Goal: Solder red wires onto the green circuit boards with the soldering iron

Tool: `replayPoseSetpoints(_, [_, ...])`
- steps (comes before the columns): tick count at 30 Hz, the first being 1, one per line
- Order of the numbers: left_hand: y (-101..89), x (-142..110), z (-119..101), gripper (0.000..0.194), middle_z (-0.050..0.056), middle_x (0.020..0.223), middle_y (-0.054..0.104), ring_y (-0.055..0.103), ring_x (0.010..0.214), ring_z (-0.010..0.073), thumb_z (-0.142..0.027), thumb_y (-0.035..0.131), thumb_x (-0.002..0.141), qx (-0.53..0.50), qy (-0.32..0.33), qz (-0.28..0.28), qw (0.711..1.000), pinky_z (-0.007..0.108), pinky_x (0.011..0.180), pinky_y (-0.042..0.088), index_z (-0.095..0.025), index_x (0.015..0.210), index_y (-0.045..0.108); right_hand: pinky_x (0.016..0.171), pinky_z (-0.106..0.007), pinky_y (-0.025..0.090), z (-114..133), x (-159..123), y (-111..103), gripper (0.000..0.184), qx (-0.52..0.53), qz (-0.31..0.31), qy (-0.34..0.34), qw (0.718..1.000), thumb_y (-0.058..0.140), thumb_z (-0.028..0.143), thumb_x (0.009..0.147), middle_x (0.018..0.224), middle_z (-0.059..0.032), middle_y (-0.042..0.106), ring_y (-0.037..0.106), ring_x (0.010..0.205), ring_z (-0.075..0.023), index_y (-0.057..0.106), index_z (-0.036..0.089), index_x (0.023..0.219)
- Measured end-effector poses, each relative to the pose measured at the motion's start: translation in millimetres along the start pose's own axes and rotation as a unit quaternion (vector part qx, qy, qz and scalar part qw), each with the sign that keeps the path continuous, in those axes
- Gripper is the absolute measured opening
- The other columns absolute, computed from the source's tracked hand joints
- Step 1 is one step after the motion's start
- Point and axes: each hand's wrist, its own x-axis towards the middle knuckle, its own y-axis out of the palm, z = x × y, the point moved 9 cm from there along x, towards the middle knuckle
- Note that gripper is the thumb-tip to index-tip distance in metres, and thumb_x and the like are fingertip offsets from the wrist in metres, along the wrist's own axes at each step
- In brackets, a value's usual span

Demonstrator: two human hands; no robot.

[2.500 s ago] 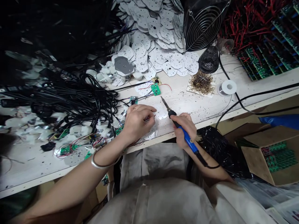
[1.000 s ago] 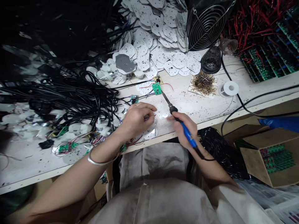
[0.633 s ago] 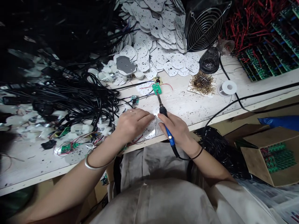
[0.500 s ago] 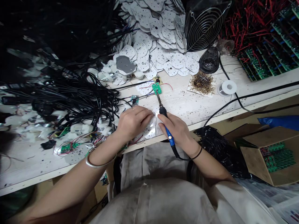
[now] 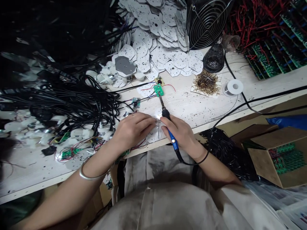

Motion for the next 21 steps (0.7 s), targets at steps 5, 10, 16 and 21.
replayPoseSetpoints(5, [-11.1, -3.7, -3.0, 0.022, 0.008, 0.109, 0.072, 0.067, 0.099, 0.0202, -0.028, 0.053, 0.098, -0.065, 0.012, -0.047, 0.997, 0.033, 0.085, 0.054, -0.021, 0.102, 0.073, 0.077, -0.030, 0.060, -0.3, -1.0, 0.8, 0.032, 0.006, 0.007, 0.000, 1.000, 0.052, 0.020, 0.098, 0.104, -0.0079, 0.070, 0.069, 0.091, -0.0202, 0.051, 0.022, 0.130])
replayPoseSetpoints(10, [-8.6, 5.0, 18.4, 0.028, 0.006, 0.085, 0.071, 0.067, 0.078, 0.0145, -0.030, 0.049, 0.100, -0.152, -0.109, -0.091, 0.978, 0.026, 0.073, 0.054, -0.018, 0.108, 0.073, 0.078, -0.031, 0.060, -2.5, -2.9, 1.7, 0.036, 0.026, 0.005, 0.003, 1.000, 0.052, 0.021, 0.098, 0.106, -0.0081, 0.070, 0.070, 0.093, -0.0204, 0.050, 0.023, 0.133])
replayPoseSetpoints(16, [-0.3, 8.9, 16.7, 0.032, 0.008, 0.080, 0.067, 0.063, 0.073, 0.0180, -0.031, 0.046, 0.100, -0.077, -0.099, -0.081, 0.989, 0.030, 0.067, 0.050, -0.015, 0.105, 0.074, 0.082, -0.033, 0.061, -1.1, -1.4, 4.1, 0.040, 0.031, 0.014, 0.008, 0.999, 0.052, 0.021, 0.097, 0.110, -0.0101, 0.070, 0.070, 0.096, -0.0219, 0.051, 0.022, 0.137])
replayPoseSetpoints(21, [4.2, 5.0, 19.3, 0.027, 0.005, 0.083, 0.071, 0.065, 0.076, 0.0168, -0.029, 0.049, 0.098, -0.092, -0.101, -0.068, 0.988, 0.028, 0.069, 0.051, -0.017, 0.096, 0.074, 0.086, -0.033, 0.062, -17.1, -7.6, -25.2, 0.037, 0.129, -0.065, 0.057, 0.988, 0.054, 0.023, 0.097, 0.105, -0.0062, 0.075, 0.073, 0.098, -0.0195, 0.053, 0.024, 0.134])
